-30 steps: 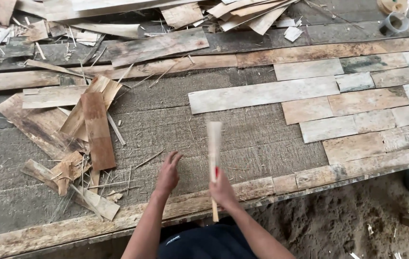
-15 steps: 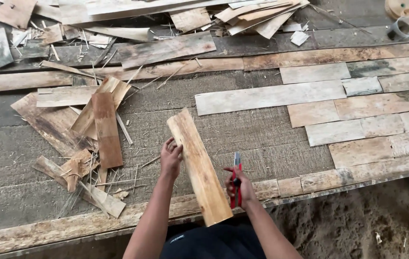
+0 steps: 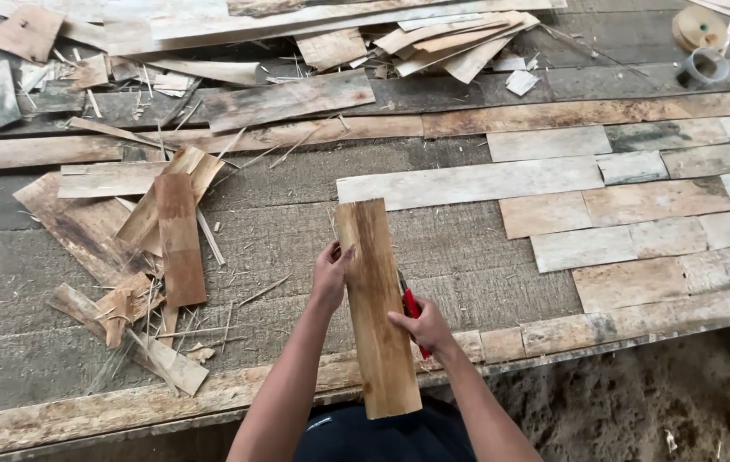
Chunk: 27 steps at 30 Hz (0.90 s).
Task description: The person uses a red utility knife to scrape and clean the surface of a wooden plank on a workbench. They repeatedly scrape along the length of the plank, flip it over to work on the other side, and then place it aside with other processed pieces.
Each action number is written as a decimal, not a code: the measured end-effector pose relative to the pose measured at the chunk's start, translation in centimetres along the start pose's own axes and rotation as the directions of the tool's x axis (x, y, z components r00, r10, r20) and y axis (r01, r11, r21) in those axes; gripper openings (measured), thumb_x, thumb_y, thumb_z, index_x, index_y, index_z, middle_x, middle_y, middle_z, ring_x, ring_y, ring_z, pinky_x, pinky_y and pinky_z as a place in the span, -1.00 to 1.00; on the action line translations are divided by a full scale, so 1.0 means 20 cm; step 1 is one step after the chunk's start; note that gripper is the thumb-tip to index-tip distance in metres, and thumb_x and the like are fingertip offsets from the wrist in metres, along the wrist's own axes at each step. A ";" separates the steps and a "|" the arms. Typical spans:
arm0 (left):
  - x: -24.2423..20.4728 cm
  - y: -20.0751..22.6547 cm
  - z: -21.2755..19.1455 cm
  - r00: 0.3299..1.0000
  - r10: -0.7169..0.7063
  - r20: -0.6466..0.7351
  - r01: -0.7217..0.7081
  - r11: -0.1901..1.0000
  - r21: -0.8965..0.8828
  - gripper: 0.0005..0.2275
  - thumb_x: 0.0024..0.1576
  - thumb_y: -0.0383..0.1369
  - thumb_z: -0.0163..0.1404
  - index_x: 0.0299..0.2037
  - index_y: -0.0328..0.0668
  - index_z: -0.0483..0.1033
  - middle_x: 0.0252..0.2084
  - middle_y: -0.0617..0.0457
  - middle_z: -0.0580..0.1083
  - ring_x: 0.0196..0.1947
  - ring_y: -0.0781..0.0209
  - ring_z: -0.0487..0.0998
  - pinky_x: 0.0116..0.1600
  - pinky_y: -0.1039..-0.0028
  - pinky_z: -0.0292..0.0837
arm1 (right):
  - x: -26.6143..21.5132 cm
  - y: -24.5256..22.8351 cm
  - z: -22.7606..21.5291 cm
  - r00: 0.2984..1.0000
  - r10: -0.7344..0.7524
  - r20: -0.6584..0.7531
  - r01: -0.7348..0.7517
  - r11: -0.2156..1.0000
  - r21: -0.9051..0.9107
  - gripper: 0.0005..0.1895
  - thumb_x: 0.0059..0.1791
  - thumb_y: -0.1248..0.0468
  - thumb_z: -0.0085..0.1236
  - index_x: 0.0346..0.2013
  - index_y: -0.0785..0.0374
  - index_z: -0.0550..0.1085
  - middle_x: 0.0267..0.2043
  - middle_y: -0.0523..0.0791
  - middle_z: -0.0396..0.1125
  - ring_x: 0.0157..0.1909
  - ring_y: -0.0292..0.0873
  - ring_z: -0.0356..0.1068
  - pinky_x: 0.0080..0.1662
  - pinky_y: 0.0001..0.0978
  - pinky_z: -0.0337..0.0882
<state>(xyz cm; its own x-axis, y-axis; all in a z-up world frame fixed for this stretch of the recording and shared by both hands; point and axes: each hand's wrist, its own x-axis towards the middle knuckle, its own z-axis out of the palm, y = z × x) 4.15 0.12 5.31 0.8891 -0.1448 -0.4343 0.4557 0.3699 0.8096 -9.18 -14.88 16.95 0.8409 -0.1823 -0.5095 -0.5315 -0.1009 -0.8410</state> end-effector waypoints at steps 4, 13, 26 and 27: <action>0.10 -0.04 0.03 0.994 0.012 -0.108 -0.018 0.998 -0.059 -0.83 0.10 -0.31 0.29 -0.26 -0.21 0.62 -0.46 -0.01 0.59 -0.52 0.20 0.64 -0.41 0.41 0.59 | 0.09 0.14 -0.09 0.998 -0.047 0.035 0.050 0.995 -0.090 -0.67 -0.26 0.24 0.56 -0.60 0.20 0.46 -0.64 -0.20 0.24 -0.51 -0.27 0.23 -0.42 -0.49 0.19; 0.13 0.03 0.01 0.994 0.068 -0.090 -0.090 0.957 -0.277 -0.97 0.13 -0.48 0.20 -0.26 -0.20 0.64 -0.36 -0.05 0.62 -0.39 0.16 0.69 -0.24 0.39 0.61 | 0.11 0.34 -0.23 0.960 0.276 0.054 -0.281 0.938 0.205 -0.60 0.00 -0.04 0.33 -0.38 0.24 0.50 -0.51 -0.16 0.32 -0.58 -0.28 0.27 -0.75 -0.56 0.13; 0.28 -0.13 0.15 0.891 0.275 0.362 -0.065 0.865 -0.498 -0.68 0.12 -0.32 0.13 0.10 0.14 0.55 0.10 -0.01 0.56 0.11 0.02 0.54 0.26 0.03 0.32 | 0.08 0.52 -0.51 0.875 0.483 0.037 -0.482 0.861 0.163 -0.65 -0.07 0.07 0.25 -0.16 0.28 0.54 -0.46 -0.08 0.35 -0.59 -0.24 0.33 -0.64 -0.61 0.13; 0.23 -0.11 0.20 0.868 0.319 0.381 -0.085 0.851 -0.518 -0.66 0.10 -0.30 0.14 0.12 0.19 0.54 0.13 0.08 0.55 0.19 0.14 0.50 0.30 0.11 0.26 | 0.11 0.61 -0.57 0.898 0.438 -0.033 -0.425 0.886 0.185 -0.81 -0.10 0.28 0.28 -0.24 0.29 0.54 -0.58 -0.13 0.28 -0.65 -0.25 0.26 -0.63 -0.60 0.14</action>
<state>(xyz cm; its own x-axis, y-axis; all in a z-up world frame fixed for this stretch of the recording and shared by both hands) 7.40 -5.12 3.07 0.9334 -0.3573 0.0318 0.2895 0.8027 0.5214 -14.94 -27.68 7.67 0.5194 -0.2398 -0.8202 -0.8097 0.1687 -0.5621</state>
